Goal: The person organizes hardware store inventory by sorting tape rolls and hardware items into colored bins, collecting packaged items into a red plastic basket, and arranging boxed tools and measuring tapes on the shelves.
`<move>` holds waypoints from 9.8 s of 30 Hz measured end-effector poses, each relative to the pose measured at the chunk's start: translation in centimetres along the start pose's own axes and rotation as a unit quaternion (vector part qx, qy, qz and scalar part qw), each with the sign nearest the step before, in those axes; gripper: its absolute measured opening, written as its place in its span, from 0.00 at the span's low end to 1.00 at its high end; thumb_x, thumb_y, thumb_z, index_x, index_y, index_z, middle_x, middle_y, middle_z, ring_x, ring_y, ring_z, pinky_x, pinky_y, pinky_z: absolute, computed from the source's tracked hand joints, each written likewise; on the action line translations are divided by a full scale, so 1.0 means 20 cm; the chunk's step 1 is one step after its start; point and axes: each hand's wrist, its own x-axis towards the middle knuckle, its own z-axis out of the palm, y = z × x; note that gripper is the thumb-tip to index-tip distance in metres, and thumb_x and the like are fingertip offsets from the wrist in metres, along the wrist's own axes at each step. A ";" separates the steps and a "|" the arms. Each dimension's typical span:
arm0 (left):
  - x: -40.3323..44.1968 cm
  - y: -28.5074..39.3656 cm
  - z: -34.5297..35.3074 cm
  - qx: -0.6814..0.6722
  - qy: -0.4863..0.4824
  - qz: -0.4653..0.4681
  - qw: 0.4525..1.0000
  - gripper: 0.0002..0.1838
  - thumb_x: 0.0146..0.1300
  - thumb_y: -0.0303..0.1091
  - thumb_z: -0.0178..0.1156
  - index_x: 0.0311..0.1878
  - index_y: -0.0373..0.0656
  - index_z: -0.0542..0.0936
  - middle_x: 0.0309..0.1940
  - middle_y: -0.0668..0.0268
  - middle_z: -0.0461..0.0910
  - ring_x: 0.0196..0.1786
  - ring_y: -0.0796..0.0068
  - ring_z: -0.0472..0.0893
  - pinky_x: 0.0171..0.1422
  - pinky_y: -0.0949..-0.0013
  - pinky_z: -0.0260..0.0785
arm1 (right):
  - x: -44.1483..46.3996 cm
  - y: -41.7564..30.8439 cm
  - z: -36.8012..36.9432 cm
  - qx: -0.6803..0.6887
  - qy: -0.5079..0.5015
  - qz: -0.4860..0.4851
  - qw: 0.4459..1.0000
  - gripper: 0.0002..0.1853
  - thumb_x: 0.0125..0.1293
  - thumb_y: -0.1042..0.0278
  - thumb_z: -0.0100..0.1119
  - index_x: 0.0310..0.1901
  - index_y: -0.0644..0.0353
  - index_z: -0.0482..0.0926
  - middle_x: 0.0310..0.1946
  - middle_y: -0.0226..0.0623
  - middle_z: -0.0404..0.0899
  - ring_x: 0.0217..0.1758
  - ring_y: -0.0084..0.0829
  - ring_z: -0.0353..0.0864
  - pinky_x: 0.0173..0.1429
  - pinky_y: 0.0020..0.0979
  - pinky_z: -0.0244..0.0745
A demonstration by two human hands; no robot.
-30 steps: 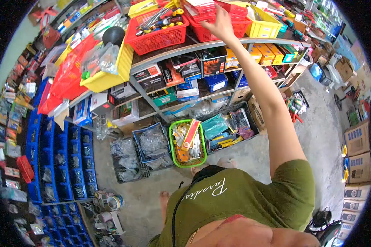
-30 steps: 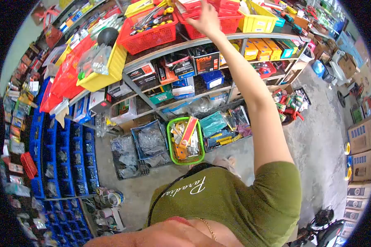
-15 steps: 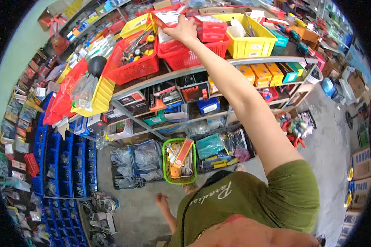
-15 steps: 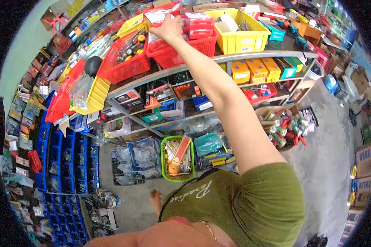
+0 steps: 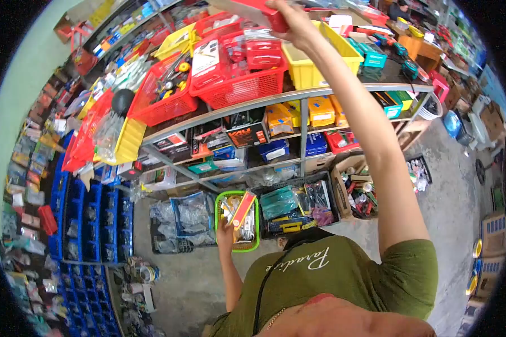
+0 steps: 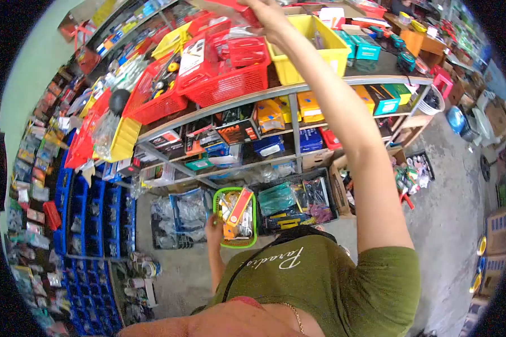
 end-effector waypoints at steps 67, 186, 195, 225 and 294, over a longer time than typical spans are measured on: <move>-0.07 1.89 1.20 0.010 -0.272 0.416 0.868 0.28 0.58 0.32 0.62 0.62 0.39 0.67 0.55 0.55 0.72 0.53 0.63 0.76 0.61 0.63 0.65 | -0.64 -0.02 -2.02 -0.340 0.378 -0.204 0.836 0.41 0.51 0.51 0.70 0.58 0.74 0.65 0.54 0.51 0.69 0.58 0.39 0.67 0.64 0.34 0.59; 0.40 2.51 2.59 0.375 0.086 0.550 0.741 0.25 0.65 0.55 0.47 0.58 0.52 0.71 0.61 0.62 0.69 0.66 0.61 0.64 0.65 0.40 0.49 | -0.15 -0.52 -3.34 -0.691 -0.158 -0.075 0.701 0.35 0.47 0.53 0.69 0.56 0.59 0.71 0.52 0.54 0.72 0.54 0.49 0.73 0.56 0.40 0.70; 0.40 2.51 2.58 0.369 0.089 0.550 0.744 0.24 0.60 0.54 0.54 0.56 0.51 0.73 0.59 0.63 0.71 0.65 0.63 0.65 0.64 0.39 0.53 | 0.44 -0.39 -3.19 -0.639 0.003 -0.213 0.739 0.35 0.46 0.47 0.69 0.51 0.66 0.75 0.45 0.55 0.76 0.49 0.48 0.77 0.53 0.40 0.71; 0.20 1.75 1.39 0.047 0.040 0.610 0.790 0.19 0.49 0.24 0.60 0.47 0.40 0.75 0.53 0.51 0.72 0.60 0.52 0.69 0.61 0.49 0.60 | 0.22 0.34 -0.21 -0.688 -0.275 -0.192 0.644 0.39 0.49 0.54 0.69 0.62 0.53 0.63 0.57 0.51 0.70 0.57 0.51 0.72 0.56 0.45 0.72; 0.28 2.99 2.89 -0.316 -0.113 0.080 0.939 0.22 0.60 0.35 0.61 0.56 0.43 0.66 0.45 0.60 0.74 0.41 0.67 0.77 0.34 0.63 0.73 | -0.93 -0.47 -2.95 -0.596 0.121 -0.334 0.721 0.32 0.44 0.79 0.65 0.56 0.59 0.72 0.52 0.47 0.71 0.57 0.48 0.70 0.61 0.40 0.67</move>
